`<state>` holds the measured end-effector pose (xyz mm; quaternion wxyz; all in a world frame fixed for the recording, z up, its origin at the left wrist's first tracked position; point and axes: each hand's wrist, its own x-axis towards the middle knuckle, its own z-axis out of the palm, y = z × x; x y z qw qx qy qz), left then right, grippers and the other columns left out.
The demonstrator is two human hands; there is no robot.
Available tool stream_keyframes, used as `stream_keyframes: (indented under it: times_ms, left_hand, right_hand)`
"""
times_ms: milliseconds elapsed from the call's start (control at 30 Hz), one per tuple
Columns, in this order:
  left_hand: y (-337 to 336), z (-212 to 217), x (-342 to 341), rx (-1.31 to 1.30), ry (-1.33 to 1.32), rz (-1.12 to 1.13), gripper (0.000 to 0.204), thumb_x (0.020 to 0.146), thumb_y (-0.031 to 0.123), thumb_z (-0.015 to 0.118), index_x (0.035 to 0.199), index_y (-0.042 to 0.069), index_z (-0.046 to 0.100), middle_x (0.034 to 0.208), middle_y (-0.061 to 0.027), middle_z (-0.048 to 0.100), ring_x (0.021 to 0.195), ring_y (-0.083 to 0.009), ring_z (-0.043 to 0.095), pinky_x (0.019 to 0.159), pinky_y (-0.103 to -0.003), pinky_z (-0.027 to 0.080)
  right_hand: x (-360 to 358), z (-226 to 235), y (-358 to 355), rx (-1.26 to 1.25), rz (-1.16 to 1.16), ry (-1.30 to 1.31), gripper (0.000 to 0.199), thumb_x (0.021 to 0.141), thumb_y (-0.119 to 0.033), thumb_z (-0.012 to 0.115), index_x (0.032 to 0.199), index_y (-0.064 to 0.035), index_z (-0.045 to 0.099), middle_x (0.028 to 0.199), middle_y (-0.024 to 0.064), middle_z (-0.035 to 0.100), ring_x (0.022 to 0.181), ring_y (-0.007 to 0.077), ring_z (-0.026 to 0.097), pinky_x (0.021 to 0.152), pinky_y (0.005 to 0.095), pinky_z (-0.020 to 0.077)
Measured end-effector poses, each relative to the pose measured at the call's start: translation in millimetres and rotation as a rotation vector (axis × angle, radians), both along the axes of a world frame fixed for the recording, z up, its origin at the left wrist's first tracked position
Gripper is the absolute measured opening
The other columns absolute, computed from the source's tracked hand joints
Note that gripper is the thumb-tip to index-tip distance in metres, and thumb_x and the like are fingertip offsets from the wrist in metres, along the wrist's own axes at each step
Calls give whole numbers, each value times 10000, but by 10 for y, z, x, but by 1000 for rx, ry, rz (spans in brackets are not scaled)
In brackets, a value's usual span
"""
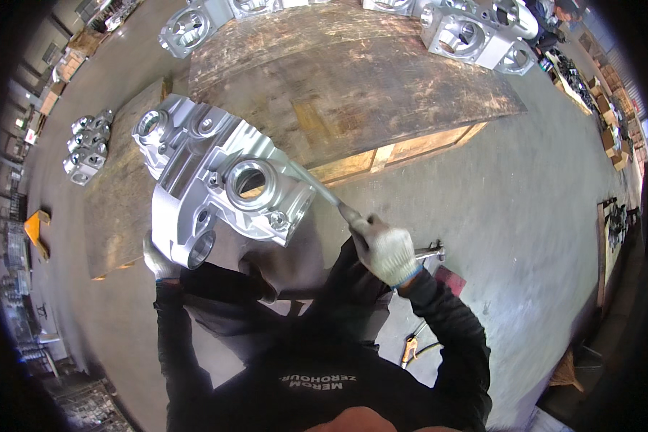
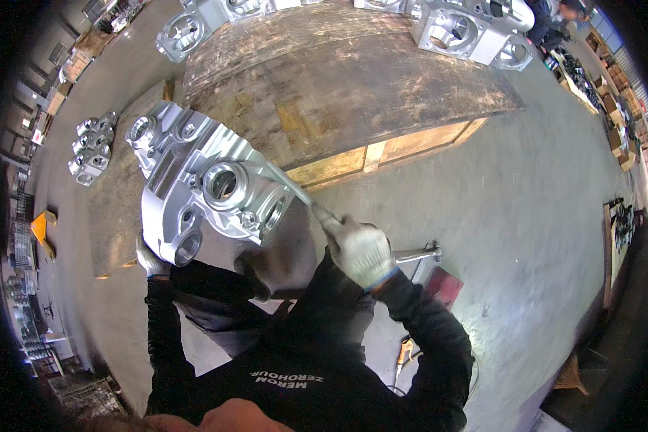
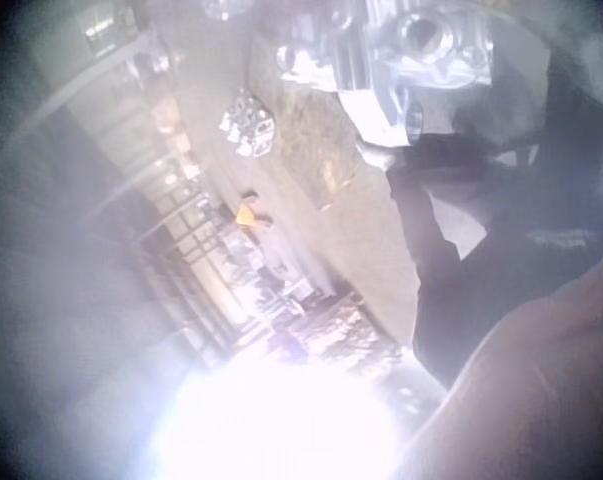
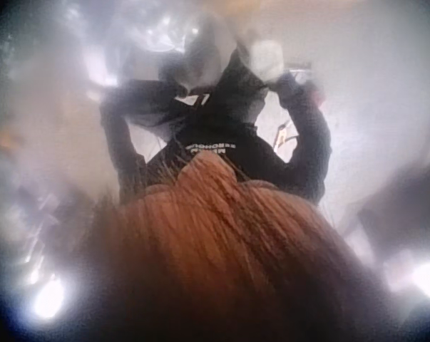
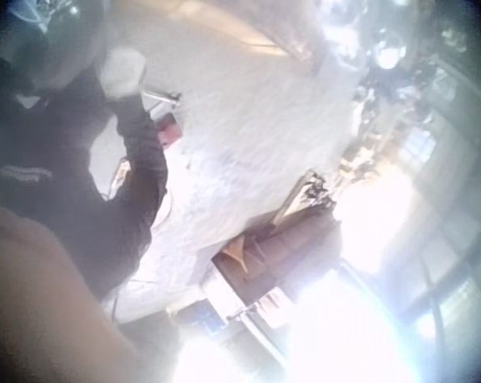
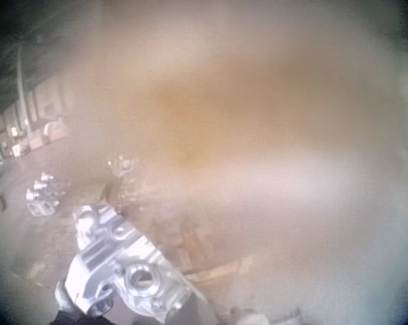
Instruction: The person deburrs and smooths the edges of a large aluminum casting using a metal file and a hammer. The person repeatedly files edges and taps the part with a hammer while rotating it on a wooden pallet.
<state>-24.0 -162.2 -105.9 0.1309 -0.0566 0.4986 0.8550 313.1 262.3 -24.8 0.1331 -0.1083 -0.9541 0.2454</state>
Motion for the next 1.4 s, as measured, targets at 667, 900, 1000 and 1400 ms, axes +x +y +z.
stream_keyframes:
  times_ms: [667,900,1000,1400]
  left_hand:
    - [82,-8,-16,-50,29,44,309,1025,303,439,1040,66,637,999,-43,652,970,-197,630,901,-358,495]
    - [-24,-68,-43,97,-49,-25,345,1001,314,498,1171,57,654,1128,-62,686,1058,-225,639,945,-383,488]
    - [-29,-81,-40,95,-32,-42,384,996,341,502,1203,50,642,1140,-62,681,1063,-235,638,952,-397,488]
    - [-49,-129,-90,143,-58,-79,452,1027,312,421,1354,30,552,1301,-97,625,1218,-271,572,1068,-426,415]
  right_hand:
    - [89,153,-485,-118,-260,-313,584,857,-157,641,1431,-208,544,840,155,633,672,335,672,579,426,549]
    - [-97,184,-559,-108,-255,-78,539,860,-149,621,1395,-175,571,888,181,646,719,353,683,613,443,554]
    - [-57,151,-640,-127,-311,-391,574,869,-140,596,1436,-196,532,885,191,651,744,359,692,628,439,559]
    - [-106,-281,-521,-585,-346,246,432,998,-73,546,1424,-6,522,1188,211,693,1083,233,684,909,321,528]
